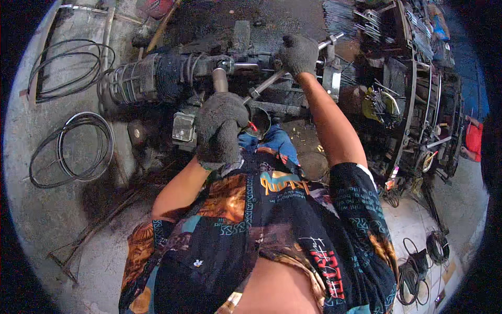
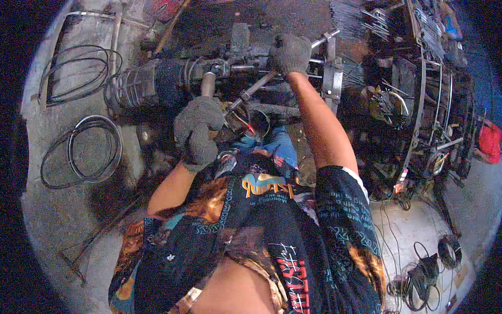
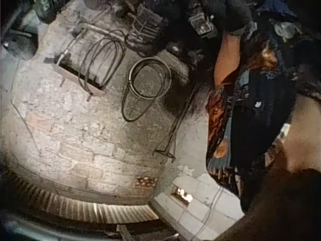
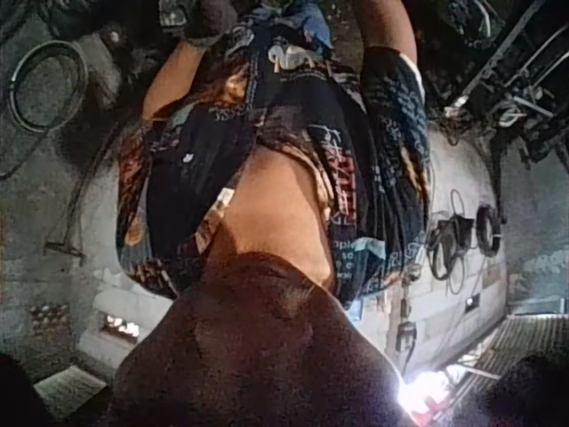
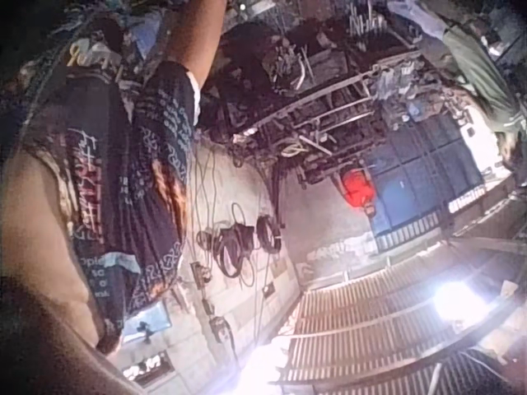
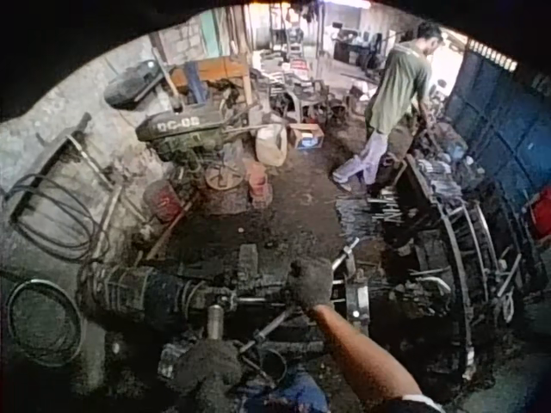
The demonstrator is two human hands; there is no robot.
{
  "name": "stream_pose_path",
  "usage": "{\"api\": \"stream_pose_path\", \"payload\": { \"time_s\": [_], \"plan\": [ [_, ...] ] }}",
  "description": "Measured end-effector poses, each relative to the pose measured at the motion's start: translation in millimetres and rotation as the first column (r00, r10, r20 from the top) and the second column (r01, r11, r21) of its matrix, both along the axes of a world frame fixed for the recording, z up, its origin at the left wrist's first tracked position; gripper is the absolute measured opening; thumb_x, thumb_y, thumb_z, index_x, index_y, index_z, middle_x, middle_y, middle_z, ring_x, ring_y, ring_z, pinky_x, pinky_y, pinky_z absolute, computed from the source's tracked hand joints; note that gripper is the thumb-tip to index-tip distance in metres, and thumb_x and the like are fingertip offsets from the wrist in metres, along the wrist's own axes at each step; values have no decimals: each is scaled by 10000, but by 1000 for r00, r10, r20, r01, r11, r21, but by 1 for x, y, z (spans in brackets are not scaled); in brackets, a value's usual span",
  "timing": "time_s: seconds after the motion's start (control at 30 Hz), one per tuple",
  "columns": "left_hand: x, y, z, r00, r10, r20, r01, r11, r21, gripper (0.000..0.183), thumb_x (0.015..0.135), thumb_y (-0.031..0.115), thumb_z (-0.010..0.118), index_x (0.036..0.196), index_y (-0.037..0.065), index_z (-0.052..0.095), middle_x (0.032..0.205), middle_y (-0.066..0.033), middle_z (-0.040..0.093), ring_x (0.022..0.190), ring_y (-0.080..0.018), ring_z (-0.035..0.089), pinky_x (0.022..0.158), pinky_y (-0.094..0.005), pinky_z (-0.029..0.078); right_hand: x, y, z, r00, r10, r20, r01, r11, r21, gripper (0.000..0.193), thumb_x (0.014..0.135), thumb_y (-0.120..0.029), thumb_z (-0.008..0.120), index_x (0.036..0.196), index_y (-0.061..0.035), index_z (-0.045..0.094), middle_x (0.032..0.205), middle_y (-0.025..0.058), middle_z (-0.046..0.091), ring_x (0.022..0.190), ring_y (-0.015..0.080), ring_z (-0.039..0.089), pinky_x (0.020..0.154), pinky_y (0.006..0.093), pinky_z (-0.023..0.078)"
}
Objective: Bending thin metal rods using a manual bending machine on a fabrication floor.
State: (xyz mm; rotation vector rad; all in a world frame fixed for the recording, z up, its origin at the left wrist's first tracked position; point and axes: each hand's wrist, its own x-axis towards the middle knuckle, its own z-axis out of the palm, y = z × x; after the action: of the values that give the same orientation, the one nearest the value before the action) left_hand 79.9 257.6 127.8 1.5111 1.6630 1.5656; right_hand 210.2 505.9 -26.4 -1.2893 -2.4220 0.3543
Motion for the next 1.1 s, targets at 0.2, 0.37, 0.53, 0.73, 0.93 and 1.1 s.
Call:
{"api": "stream_pose_path", "payload": {
  "time_s": [0.2, 0.37, 0.53, 0.73, 0.93, 1.1],
  "plan": [
    [0, -4, 0, 999, -5, 48, 7, 999, -32, 196, 849, 249, 619, 747, 81, 615, 820, -106, 634, 829, -304, 625, 801, -414, 498, -2, -3, 13, 1000, -2, 13, 3, 999, -35, 263, 723, -297, 687, 916, -141, 775, 889, 150, 725, 868, 375, 679, 803, 475, 507],
    [1, -9, -18, 994, 17, 103, -14, 999, -32, 164, 847, 216, 628, 755, 80, 621, 830, -107, 632, 848, -307, 624, 817, -414, 495, -2, -2, 17, 996, 10, 86, -8, 1000, -24, 247, 737, -301, 674, 900, -146, 773, 874, 148, 723, 856, 374, 675, 801, 472, 507],
    [3, -13, -27, 992, 119, -36, -122, 988, -97, 150, 846, 205, 628, 767, 77, 629, 846, -109, 648, 866, -311, 638, 833, -413, 492, -1, 0, 11, 997, 15, 81, -14, 1000, -5, 243, 743, -300, 669, 901, -150, 777, 869, 142, 726, 855, 369, 676, 804, 468, 507],
    [1, -9, -12, 997, 57, 51, -59, 997, 53, 185, 884, 219, 586, 783, 75, 646, 858, -121, 666, 876, -330, 651, 853, -426, 496, 1, 0, 13, 995, -2, 98, 4, 1000, -18, 260, 744, -290, 667, 940, -164, 785, 899, 125, 736, 879, 359, 682, 825, 455, 509],
    [3, -11, -8, 997, 73, -26, -73, 997, -4, 243, 911, 272, 557, 805, 75, 653, 874, -125, 669, 892, -336, 656, 857, -441, 501, 2, 2, 8, 997, -19, 79, 22, 999, -34, 273, 743, -296, 671, 949, -157, 785, 915, 138, 732, 885, 366, 684, 829, 456, 515],
    [4, -13, -13, 990, 121, 69, -124, 992, 37, 271, 945, 277, 521, 817, 76, 649, 874, -125, 669, 900, -332, 662, 845, -439, 512, 2, 4, 5, 995, 0, 99, -1, 1000, 4, 278, 736, -282, 660, 952, -158, 785, 911, 139, 732, 883, 370, 684, 811, 473, 514]
  ]
}}
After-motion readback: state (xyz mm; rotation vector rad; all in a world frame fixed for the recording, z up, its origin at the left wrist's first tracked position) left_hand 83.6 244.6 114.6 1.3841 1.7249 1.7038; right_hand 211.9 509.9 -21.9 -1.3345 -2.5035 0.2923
